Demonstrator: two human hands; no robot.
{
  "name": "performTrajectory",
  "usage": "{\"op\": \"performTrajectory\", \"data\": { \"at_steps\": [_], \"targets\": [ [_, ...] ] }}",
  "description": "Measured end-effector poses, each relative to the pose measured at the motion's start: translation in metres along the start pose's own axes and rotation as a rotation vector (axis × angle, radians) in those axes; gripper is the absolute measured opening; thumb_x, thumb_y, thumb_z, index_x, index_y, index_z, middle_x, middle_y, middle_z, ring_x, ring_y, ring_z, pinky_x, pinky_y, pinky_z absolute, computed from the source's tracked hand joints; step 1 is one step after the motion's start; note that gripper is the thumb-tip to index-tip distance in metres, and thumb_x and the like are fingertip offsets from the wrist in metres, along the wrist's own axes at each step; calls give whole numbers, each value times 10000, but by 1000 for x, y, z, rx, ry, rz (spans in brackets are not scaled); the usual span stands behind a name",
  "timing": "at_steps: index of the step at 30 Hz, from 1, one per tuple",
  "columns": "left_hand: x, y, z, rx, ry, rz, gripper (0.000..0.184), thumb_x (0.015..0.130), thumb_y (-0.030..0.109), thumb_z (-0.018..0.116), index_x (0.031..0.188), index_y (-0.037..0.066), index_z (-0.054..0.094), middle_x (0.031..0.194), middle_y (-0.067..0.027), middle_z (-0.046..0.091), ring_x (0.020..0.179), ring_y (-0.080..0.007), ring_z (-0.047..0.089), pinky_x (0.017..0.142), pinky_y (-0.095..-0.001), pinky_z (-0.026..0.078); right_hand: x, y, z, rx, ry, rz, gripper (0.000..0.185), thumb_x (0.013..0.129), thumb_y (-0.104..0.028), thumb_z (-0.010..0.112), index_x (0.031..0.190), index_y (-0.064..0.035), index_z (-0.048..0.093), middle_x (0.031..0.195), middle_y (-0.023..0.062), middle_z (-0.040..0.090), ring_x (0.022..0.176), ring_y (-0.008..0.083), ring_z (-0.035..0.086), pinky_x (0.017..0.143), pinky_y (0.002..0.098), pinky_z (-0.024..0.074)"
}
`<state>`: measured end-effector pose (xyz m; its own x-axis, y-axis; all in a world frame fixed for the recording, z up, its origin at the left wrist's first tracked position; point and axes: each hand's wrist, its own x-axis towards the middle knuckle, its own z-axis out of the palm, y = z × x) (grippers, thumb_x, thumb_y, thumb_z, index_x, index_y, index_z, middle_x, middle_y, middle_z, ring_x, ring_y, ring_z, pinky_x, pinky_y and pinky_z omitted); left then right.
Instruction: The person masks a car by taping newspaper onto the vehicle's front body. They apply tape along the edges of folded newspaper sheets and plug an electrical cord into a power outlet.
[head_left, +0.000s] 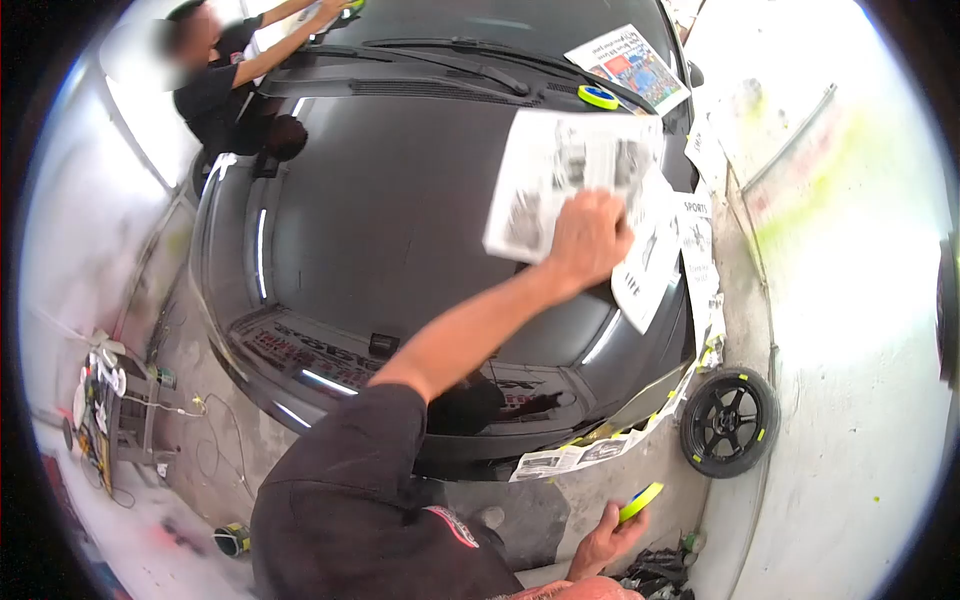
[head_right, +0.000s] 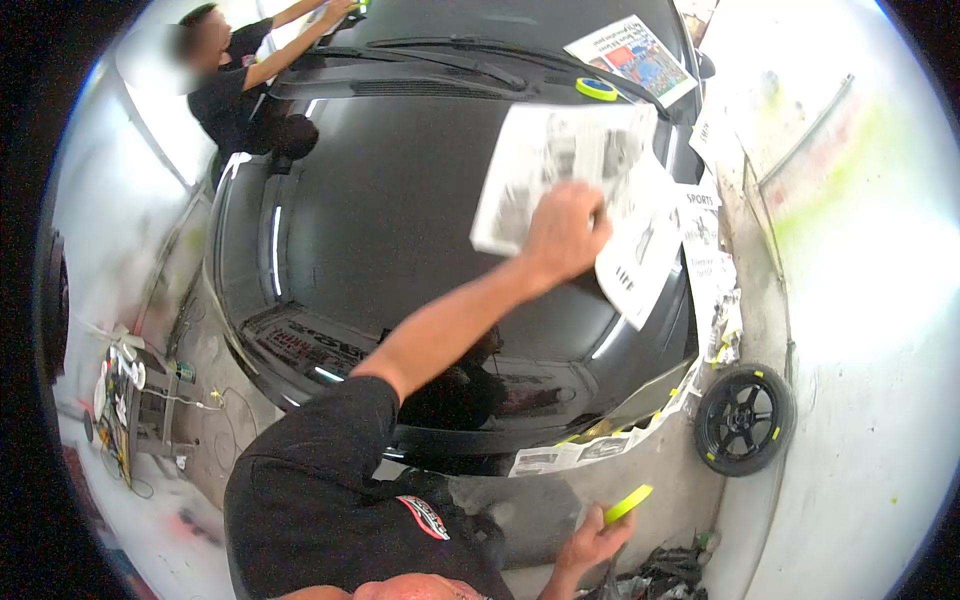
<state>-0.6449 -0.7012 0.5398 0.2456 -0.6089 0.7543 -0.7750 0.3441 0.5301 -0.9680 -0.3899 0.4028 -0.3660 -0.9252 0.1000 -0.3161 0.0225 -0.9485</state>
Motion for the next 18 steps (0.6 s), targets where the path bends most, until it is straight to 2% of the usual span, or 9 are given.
{"op": "performTrajectory", "data": {
  "at_steps": [1, 3, 5, 8, 11, 12, 15, 16, 18],
  "targets": [
    [-25, 25, -23, -81, 26, 16, 149, 790, 117, 662, 758, 0, 575, 794, -182, 607, 810, -404, 599, 753, -500, 477, 13, -22, 6, 7, -93, -101, 661, 868, -124, 754, 1419, 50, 432, 1279, 194, 566, 1182, 300, 564, 1073, 440, 406],
    [-73, 73, -59, -194, 42, -27, 112, 753, 48, 666, 733, 7, 564, 773, -178, 587, 779, -390, 601, 707, -497, 480, 34, -70, 31, -162, -217, -508, 849, 773, -195, 852, 1455, 48, 410, 1388, 226, 545, 1312, 365, 488, 1153, 494, 316],
    [-119, 121, -88, -297, 24, -169, 97, 775, 33, 652, 757, -1, 563, 788, -166, 580, 755, -373, 597, 684, -465, 481, 34, -128, 45, -466, -359, -605, 970, 729, -264, 888, 1487, 60, 378, 1442, 265, 517, 1377, 429, 415, 1191, 518, 250],
    [-175, 173, -111, -392, -11, -365, 81, 813, 12, 648, 826, -17, 574, 819, -149, 579, 738, -267, 609, 668, -362, 486, 36, -111, 61, -458, -295, -961, 916, 780, -234, 840, 1495, 87, 367, 1398, 278, 542, 1312, 456, 469, 1158, 517, 294],
    [-209, 207, -128, -414, 8, -416, 85, 829, 11, 644, 841, -21, 566, 814, -115, 565, 721, -215, 598, 667, -325, 487, 33, -76, 48, -323, -293, -927, 784, 839, -141, 750, 1485, 106, 379, 1344, 282, 563, 1221, 452, 531, 1106, 533, 337],
    [-219, 215, -132, -402, 10, -396, 78, 833, 12, 641, 856, -21, 573, 858, -111, 583, 757, -210, 603, 695, -325, 495, 30, -78, 36, -298, -320, -960, 667, 861, -53, 667, 1454, 118, 413, 1269, 271, 591, 1117, 426, 583, 1046, 531, 379],
    [-244, 245, -149, -541, 57, -400, 72, 841, 19, 631, 874, -21, 580, 923, -119, 611, 823, -216, 617, 748, -331, 501, 23, -75, 7, -202, -406, -1041, 670, 870, -37, 684, 1470, 88, 414, 1200, 221, 628, 1054, 382, 588, 995, 482, 401],
    [-255, 244, -158, -533, -75, -351, 241, 844, 106, 704, 1042, -11, 628, 1125, -160, 628, 1037, -270, 628, 898, -370, 508, 21, -82, 0, -179, -397, -1100, 609, 898, -49, 688, 1444, 84, 454, 1208, 211, 637, 1058, 347, 623, 970, 443, 459],
    [-266, 256, -176, -375, -101, -177, 474, 819, 192, 773, 1211, -8, 595, 1263, -186, 589, 1172, -316, 583, 995, -404, 481, 11, -99, -14, -64, -523, -944, 583, 914, -62, 694, 1433, 79, 467, 1224, 193, 648, 1065, 306, 643, 966, 405, 484]
  ]
}}
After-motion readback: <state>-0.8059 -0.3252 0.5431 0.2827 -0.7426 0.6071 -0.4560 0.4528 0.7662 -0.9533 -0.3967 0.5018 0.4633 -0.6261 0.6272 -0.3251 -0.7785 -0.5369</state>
